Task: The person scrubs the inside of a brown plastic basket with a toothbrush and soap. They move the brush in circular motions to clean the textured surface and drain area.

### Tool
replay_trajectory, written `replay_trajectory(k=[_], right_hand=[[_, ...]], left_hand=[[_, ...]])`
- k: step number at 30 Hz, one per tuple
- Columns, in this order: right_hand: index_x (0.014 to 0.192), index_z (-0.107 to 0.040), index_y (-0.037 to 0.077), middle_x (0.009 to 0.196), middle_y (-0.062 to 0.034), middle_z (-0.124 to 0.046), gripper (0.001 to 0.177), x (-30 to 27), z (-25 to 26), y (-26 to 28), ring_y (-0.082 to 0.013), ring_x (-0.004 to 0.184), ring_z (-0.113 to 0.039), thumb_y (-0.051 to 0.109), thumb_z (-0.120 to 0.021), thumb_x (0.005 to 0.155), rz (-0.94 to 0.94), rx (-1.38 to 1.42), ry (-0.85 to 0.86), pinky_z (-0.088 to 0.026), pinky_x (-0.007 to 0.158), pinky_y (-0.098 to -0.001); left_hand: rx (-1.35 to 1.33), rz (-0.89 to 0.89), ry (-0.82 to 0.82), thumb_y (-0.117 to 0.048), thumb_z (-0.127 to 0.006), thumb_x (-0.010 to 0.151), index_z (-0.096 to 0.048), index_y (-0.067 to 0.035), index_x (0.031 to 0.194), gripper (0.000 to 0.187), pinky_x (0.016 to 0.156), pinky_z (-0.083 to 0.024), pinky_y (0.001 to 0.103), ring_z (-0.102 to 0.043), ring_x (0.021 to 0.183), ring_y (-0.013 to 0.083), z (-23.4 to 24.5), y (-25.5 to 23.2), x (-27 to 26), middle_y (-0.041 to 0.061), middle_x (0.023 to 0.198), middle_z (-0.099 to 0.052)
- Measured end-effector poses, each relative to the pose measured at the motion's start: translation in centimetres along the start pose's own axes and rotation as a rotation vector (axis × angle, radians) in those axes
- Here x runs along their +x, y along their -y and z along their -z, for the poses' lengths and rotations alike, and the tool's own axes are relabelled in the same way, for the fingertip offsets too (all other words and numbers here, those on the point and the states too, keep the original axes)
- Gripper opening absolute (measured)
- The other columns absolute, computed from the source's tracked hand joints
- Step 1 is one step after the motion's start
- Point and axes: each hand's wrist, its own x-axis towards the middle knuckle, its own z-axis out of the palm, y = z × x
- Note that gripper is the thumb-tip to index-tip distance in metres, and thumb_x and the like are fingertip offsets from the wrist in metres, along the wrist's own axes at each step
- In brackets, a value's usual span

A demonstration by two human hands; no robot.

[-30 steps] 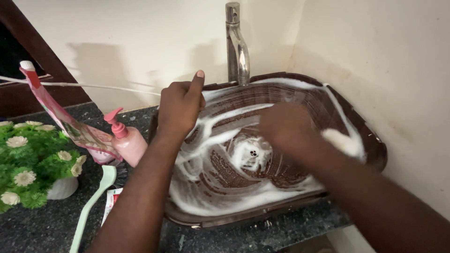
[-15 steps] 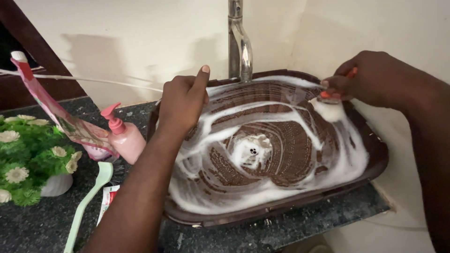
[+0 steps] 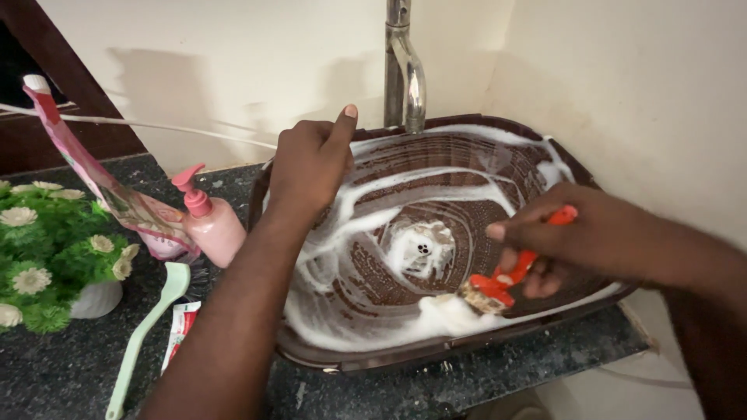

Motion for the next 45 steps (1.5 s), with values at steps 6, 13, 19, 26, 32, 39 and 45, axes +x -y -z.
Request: replay_trajectory(k=[6,13,19,26,32,39,45], right_hand=[[0.103,-0.083,0.016,0.085,-0.0086,-0.08,0.036,3.9,6.0,-3.0,-0.0202,0.067,-0.071,0.041,-0.058,0.094,0.138,-0.475,-0.373,-0.061,0.071,-0.0368],[0.104,-0.082,0.01,0.084,-0.0134,-0.08,0.038,3.6,2.5,0.7,-0.0207,0.068,-0.074,0.036,-0.055,0.099,0.088,-0.269,-0.143,-0.06,0.07,-0.037],[0.106,-0.085,0.015,0.083,-0.0075,-0.081,0.046,-0.1,-2.6,5.5,-0.0145,0.065,-0.078,0.047,-0.052,0.098,0.342,-0.295,0.377,-0.067,0.063,-0.0306],[0.115,-0.074,0.016,0.096,-0.0083,-0.078,0.04,6.7,-10.2,11.6,-0.024,0.072,-0.072,0.043,-0.055,0.094,0.695,-0.287,0.011,-0.061,0.072,-0.0396],[0.11,-0.078,0.014,0.098,-0.0113,-0.078,0.035,7.9,-3.2,7.9,-0.0262,0.079,-0.072,0.04,-0.058,0.097,0.236,-0.406,-0.235,-0.058,0.079,-0.0455],[0.104,-0.084,0.012,0.084,-0.008,-0.08,0.038,3.0,-0.5,4.4,-0.019,0.072,-0.076,0.038,-0.056,0.1,0.031,-0.453,0.03,-0.061,0.073,-0.0365],[0.104,-0.084,0.014,0.084,-0.0035,-0.084,0.043,0.6,-3.6,9.0,-0.0123,0.072,-0.076,0.045,-0.054,0.103,0.537,-0.209,0.588,-0.063,0.07,-0.0315]], left_hand=[[0.044,-0.003,-0.002,-0.056,-0.049,0.097,-0.069,0.0,0.064,0.068,0.071,-0.052,0.045,-0.068,0.06,0.0341,-0.1,-0.2,-0.1,0.018,0.059,-0.066],[0.0,-0.038,-0.02,-0.055,-0.05,0.096,-0.071,0.0,0.066,0.067,0.07,-0.053,0.045,-0.068,0.059,0.0349,-0.1,0.0,-0.2,0.019,0.059,-0.067],[-0.018,-0.055,-0.116,-0.055,-0.051,0.096,-0.07,0.0,0.064,0.066,0.065,-0.052,0.045,-0.066,0.054,0.0323,0.1,0.2,-0.1,0.017,0.055,-0.065],[-0.214,-0.046,-0.306,-0.056,-0.053,0.097,-0.07,-0.003,0.061,0.066,0.059,-0.051,0.036,-0.064,0.05,0.0189,3.0,-0.3,-0.2,0.009,0.054,-0.067],[-0.168,-0.095,-0.031,-0.051,-0.057,0.095,-0.072,-0.005,0.063,0.059,0.059,-0.051,0.03,-0.065,0.052,0.0121,4.8,1.2,-3.3,0.002,0.054,-0.068],[-0.179,-0.083,-0.127,-0.043,-0.06,0.098,-0.073,-0.004,0.067,0.052,0.056,-0.044,0.031,-0.057,0.052,0.013,3.9,3.1,-4.2,0.007,0.054,-0.063],[-0.408,-0.189,-0.235,-0.037,-0.06,0.104,-0.071,-0.004,0.071,0.048,0.056,-0.044,0.026,-0.058,0.056,0.0071,4.3,4.2,-4.4,-0.001,0.061,-0.066]])
